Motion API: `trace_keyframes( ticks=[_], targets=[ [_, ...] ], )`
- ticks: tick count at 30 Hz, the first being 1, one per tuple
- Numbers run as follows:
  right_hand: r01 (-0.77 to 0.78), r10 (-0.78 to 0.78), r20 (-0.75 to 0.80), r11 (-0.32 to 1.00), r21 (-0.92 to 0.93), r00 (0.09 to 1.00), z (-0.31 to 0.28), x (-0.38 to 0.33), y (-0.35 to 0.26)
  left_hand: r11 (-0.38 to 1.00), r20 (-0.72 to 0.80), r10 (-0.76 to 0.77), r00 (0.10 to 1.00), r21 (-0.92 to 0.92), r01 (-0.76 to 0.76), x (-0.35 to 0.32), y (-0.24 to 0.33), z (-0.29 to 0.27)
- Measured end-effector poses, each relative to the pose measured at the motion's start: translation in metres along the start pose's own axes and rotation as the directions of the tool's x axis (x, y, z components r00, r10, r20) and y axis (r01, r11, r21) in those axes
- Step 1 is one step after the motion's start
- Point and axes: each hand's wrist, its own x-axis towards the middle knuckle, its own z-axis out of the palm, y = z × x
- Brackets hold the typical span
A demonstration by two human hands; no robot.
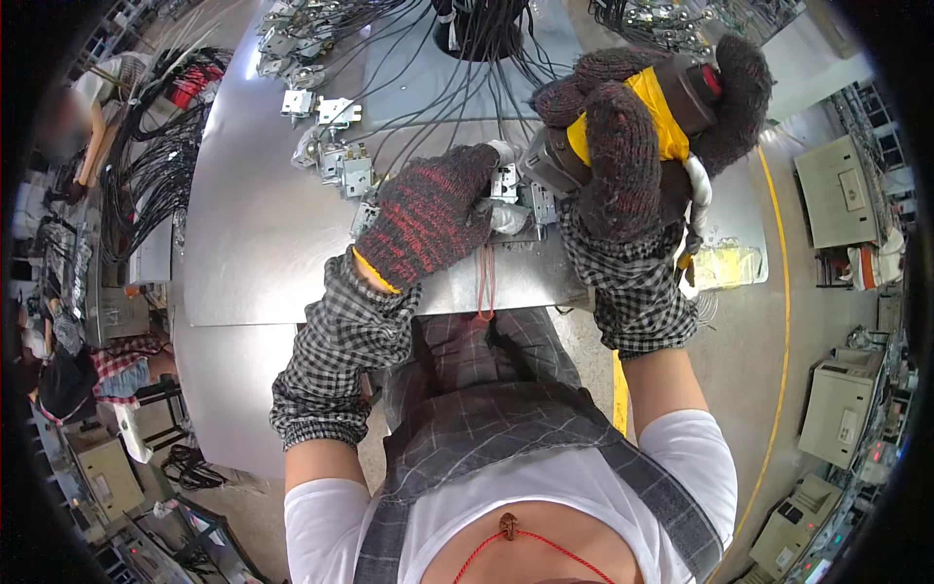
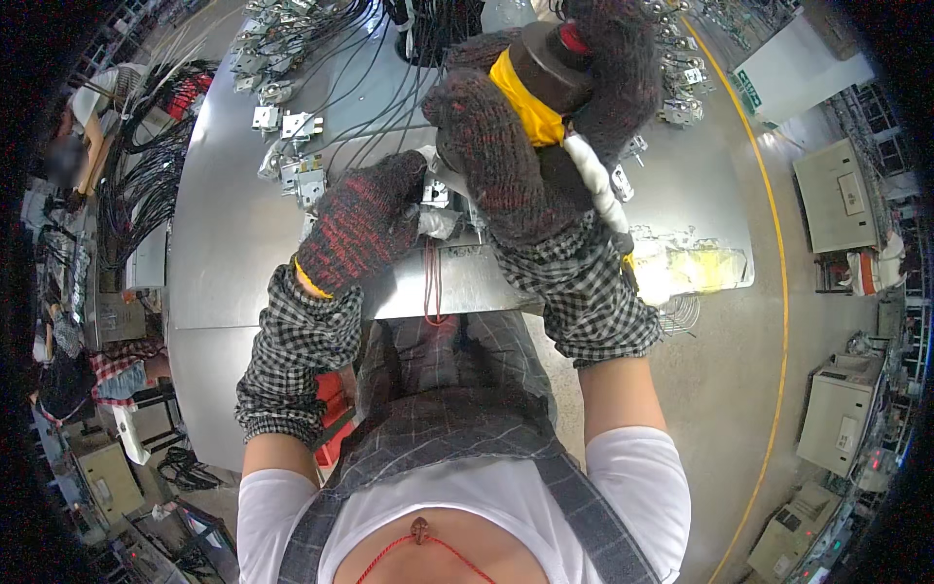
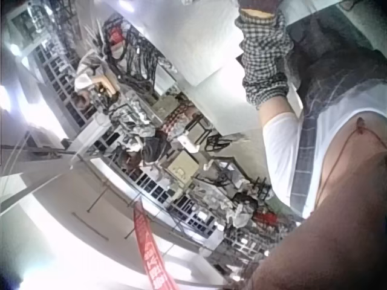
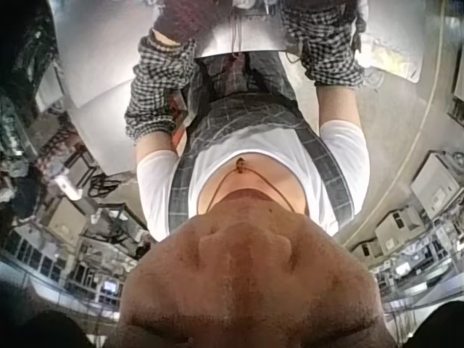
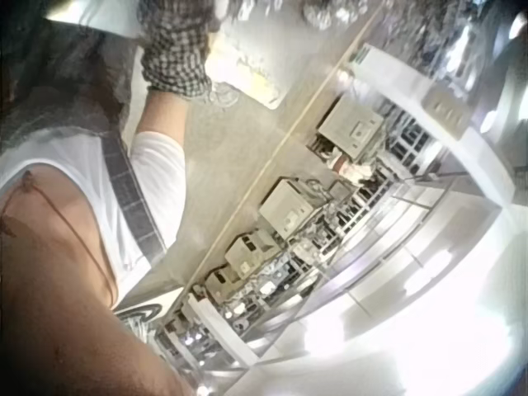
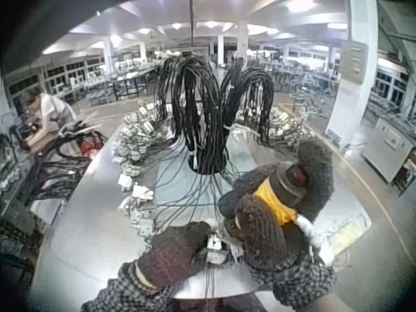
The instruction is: Connecting wires and using a specialized handheld tool to assemble or test electrical switches.
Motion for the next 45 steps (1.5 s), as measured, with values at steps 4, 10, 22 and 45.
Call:
trace_keyframes(
  ticks=[4, 10, 22, 45],
  targets=[
    [-0.136, 0.170, -0.033, 0.879, 0.456, 0.985, -0.018, -0.014, -0.034, 0.939, -0.035, 0.147, 0.989, 0.320, -0.128, -0.007, 0.018, -0.018],
    [-0.092, 0.234, -0.090, 0.667, 0.739, 0.968, -0.023, -0.010, -0.042, 0.760, 0.073, -0.131, 0.989, 0.648, 0.053, -0.054, -0.003, -0.062],
    [0.257, -0.106, -0.325, 0.846, 0.467, 0.940, 0.008, 0.020, -0.125, 0.996, -0.012, 0.027, 1.000, 0.086, -0.025, -0.022, 0.014, -0.021],
    [-0.096, 0.063, 0.108, 0.934, 0.344, 0.992, 0.006, 0.012, -0.120, 0.989, 0.066, 0.108, 0.992, -0.108, -0.100, 0.008, 0.005, -0.014]
  ],
)
